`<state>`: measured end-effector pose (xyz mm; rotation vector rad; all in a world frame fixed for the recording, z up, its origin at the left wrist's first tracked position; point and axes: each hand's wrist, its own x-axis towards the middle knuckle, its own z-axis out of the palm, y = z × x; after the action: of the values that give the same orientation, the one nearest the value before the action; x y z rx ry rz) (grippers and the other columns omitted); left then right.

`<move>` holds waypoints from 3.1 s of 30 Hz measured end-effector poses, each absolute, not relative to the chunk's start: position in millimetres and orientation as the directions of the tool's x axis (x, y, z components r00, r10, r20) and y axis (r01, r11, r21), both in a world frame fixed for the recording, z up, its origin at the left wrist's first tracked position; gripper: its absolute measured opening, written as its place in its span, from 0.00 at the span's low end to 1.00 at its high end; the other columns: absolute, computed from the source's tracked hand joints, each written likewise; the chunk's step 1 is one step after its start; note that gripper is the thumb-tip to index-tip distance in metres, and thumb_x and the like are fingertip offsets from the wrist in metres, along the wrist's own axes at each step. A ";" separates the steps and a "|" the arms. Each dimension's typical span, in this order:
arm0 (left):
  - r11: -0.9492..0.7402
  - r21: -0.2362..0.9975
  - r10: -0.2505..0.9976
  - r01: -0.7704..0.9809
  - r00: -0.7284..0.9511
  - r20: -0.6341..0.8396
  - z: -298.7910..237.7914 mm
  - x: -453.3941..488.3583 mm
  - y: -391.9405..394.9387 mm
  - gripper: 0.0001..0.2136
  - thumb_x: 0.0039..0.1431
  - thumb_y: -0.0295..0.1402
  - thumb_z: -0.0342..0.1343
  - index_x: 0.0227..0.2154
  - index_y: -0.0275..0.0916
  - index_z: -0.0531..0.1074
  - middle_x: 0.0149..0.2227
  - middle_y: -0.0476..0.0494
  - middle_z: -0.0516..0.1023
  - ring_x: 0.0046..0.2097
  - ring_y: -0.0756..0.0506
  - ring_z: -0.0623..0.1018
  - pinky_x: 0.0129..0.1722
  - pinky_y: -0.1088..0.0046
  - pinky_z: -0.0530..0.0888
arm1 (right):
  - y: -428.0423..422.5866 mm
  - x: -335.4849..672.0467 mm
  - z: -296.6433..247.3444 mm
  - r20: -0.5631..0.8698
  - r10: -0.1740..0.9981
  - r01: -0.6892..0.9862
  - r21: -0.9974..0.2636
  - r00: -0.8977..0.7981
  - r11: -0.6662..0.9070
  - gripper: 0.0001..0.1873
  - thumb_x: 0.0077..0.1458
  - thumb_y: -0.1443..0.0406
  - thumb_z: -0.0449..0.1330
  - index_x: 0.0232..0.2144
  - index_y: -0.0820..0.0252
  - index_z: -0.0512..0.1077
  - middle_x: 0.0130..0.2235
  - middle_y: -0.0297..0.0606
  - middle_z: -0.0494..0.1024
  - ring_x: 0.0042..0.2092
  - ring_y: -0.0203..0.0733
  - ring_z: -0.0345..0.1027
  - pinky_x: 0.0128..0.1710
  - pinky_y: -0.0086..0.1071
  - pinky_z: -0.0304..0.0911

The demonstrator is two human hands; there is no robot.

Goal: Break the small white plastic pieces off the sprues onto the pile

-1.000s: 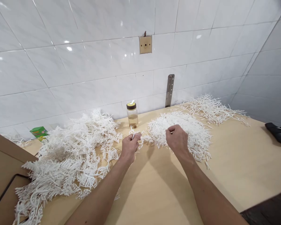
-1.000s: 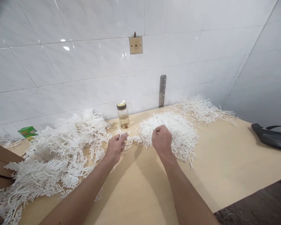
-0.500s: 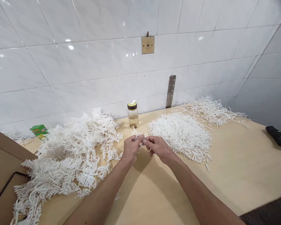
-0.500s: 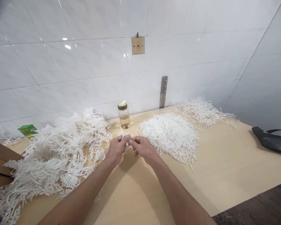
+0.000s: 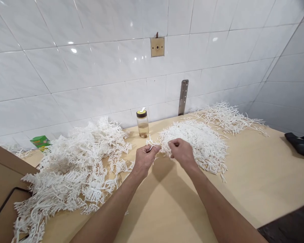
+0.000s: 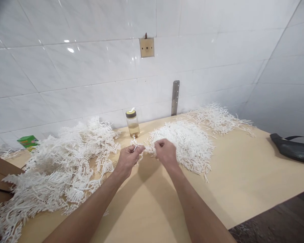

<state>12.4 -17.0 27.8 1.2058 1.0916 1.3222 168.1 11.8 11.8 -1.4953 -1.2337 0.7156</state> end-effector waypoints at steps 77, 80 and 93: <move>0.304 0.932 0.912 -0.198 0.344 -0.224 41.5 -11.2 -8.4 0.22 0.61 0.51 0.49 0.43 0.34 0.70 0.33 0.31 0.81 0.32 0.40 0.81 0.36 0.62 0.74 | 1.5 180.9 35.1 0.192 0.961 -0.834 -0.548 -0.200 -0.064 0.14 0.49 0.70 0.64 0.25 0.57 0.60 0.25 0.28 0.56 0.23 0.30 0.49 0.16 0.19 0.57; 0.329 0.889 0.882 -0.317 0.440 -0.170 42.4 -6.6 -14.4 0.19 0.60 0.46 0.53 0.44 0.34 0.71 0.35 0.31 0.81 0.34 0.41 0.81 0.39 0.62 0.75 | 1.9 186.3 40.1 0.201 0.964 -0.846 -0.532 -0.172 -0.040 0.15 0.48 0.71 0.64 0.25 0.57 0.59 0.24 0.28 0.55 0.22 0.30 0.48 0.15 0.18 0.56; 0.126 0.980 0.888 -0.157 0.458 -0.041 16.4 13.9 -27.2 0.17 0.53 0.42 0.63 0.40 0.35 0.79 0.48 0.33 0.78 0.50 0.39 0.75 0.50 0.62 0.71 | 2.9 198.4 42.1 0.237 0.961 -0.882 -0.470 -0.145 -0.017 0.11 0.47 0.71 0.64 0.27 0.56 0.63 0.24 0.28 0.57 0.22 0.30 0.48 0.15 0.18 0.57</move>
<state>13.9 -27.2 16.4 1.2021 0.7742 0.8828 198.4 2.9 42.1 -0.1691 -0.5988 1.6114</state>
